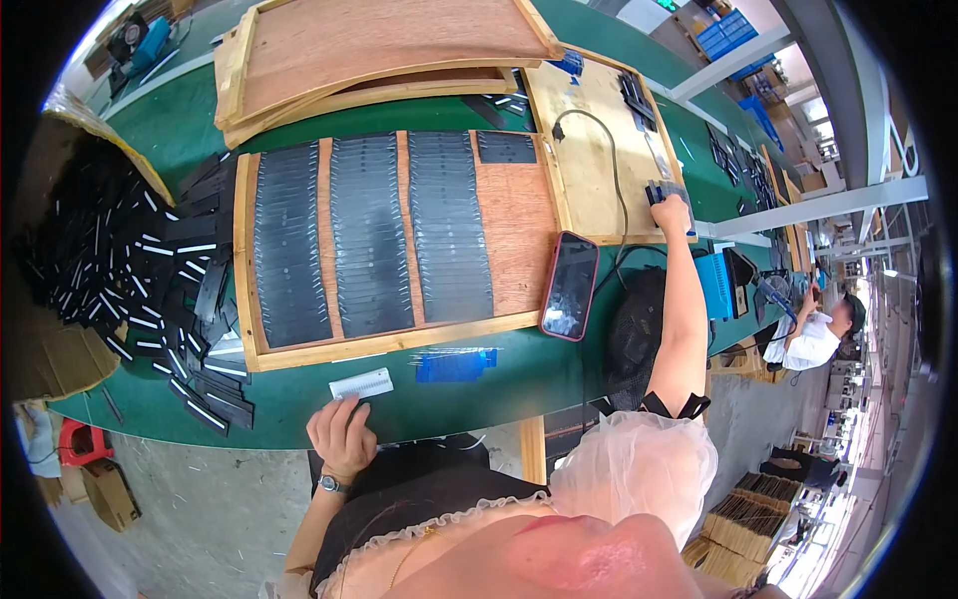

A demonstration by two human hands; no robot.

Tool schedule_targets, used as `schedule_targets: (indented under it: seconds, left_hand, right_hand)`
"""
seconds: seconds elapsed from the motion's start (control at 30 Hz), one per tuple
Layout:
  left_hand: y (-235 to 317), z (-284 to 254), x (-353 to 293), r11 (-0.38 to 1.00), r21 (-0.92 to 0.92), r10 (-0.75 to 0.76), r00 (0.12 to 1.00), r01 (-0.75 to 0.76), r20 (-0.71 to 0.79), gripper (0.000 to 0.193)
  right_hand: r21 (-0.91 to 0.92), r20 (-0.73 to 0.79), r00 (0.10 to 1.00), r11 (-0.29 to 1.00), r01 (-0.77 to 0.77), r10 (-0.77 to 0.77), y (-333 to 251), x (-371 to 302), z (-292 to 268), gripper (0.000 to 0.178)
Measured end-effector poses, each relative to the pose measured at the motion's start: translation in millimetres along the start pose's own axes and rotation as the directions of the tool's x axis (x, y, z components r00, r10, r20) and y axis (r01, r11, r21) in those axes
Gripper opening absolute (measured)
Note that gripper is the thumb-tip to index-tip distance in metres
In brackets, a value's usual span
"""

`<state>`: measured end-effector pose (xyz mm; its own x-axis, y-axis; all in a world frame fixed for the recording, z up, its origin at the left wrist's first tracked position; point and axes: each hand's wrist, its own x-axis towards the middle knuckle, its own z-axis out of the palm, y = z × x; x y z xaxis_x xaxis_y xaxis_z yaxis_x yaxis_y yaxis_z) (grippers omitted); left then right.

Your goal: Assembling small blue solar cells or electronic components into a wooden tray on a factory workbench.

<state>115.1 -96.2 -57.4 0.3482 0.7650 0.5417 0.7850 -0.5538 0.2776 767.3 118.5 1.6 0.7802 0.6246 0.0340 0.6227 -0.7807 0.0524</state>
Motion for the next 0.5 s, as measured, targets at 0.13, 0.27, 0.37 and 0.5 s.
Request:
schedule_targets:
  seconds: [0.13,0.27,0.37,0.5]
  left_hand:
    - [-0.9,1.8,-0.1,1.000,0.004,-0.006,1.000,0.006,-0.014,0.028]
    - [-2.6,3.7,1.5,1.000,-0.012,-0.006,1.000,0.006,-0.018,0.028]
    - [-4.2,4.7,1.5,1.000,-0.023,-0.005,1.000,0.004,-0.017,0.028]
    - [-5.9,3.1,0.7,1.000,-0.022,0.004,1.000,-0.004,-0.017,0.028]
  right_hand:
    - [-0.018,0.016,1.000,1.000,-0.013,0.013,-0.8,-2.8,-3.7,0.035]
    - [0.077,0.036,0.998,0.996,-0.046,0.044,10.0,10.3,0.3,0.036]
    - [0.142,0.031,0.999,0.990,-0.017,0.012,16.2,23.6,12.4,0.033]
    - [0.090,0.006,1.000,0.996,-0.009,0.009,20.5,21.6,14.2,0.033]
